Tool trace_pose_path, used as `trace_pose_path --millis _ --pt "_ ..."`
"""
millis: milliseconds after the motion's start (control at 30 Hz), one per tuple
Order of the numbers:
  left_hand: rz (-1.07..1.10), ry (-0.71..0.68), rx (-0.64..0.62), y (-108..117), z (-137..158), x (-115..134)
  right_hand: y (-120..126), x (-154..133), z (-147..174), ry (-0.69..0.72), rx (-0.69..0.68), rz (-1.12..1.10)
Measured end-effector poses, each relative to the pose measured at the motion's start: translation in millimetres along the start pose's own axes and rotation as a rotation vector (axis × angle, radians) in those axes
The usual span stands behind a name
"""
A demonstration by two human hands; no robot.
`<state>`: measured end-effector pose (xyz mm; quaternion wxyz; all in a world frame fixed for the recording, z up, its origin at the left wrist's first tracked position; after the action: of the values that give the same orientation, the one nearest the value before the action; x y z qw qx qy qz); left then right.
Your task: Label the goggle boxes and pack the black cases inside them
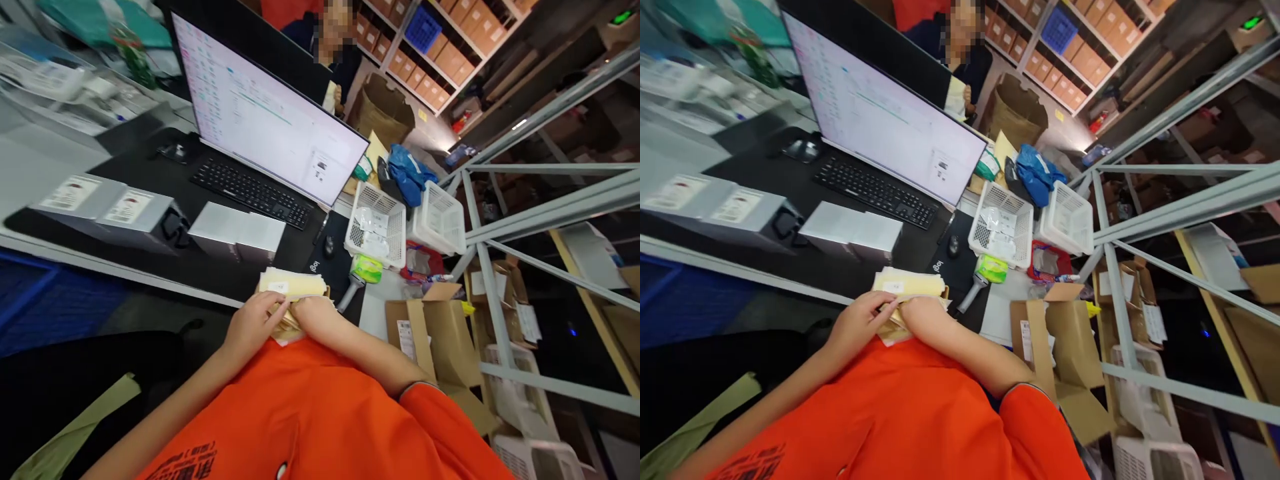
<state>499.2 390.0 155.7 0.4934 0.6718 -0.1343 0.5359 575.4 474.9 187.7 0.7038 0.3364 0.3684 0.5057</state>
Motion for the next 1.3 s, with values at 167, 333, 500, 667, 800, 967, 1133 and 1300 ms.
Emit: trace_pose_path --millis 167,333,500,667,800,967,1133,1300 --pt "-0.138 0.189 -0.069 0 -15 -13 27 47 41 -0.155 0.322 -0.373" --pt "-0.127 0.253 -0.125 2 -23 -22 13 131 63 -0.339 0.729 -1.374" --pt "-0.086 0.204 -0.131 4 -18 -22 -2 185 73 -0.493 0.941 -1.781" --pt "-0.092 0.13 -0.105 5 -19 -23 -13 189 64 -0.512 0.791 -1.859" --pt "-0.051 -0.043 -0.098 -3 -39 6 -22 172 45 -0.43 0.639 -1.88" --pt "0.111 -0.137 -0.326 -38 -62 47 -28 140 17 -0.295 0.418 -1.877" --pt "0.39 0.136 -0.492 -62 -53 27 -35 128 7 -0.248 0.338 -1.885" --pt "0.291 0.189 -0.255 -33 -44 -8 -39 160 25 -0.311 0.52 -2.016"
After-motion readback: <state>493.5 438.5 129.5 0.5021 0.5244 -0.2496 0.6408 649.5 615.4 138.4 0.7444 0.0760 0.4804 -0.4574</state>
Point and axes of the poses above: each hand's wrist, its own z-axis away from the middle knuckle, its own y-axis out of the back of the hand, x = y × z, the point moved 9 cm from there along -z, towards the middle knuckle, and after that the axes turned 1 degree about -y, right-handed, at the moved point
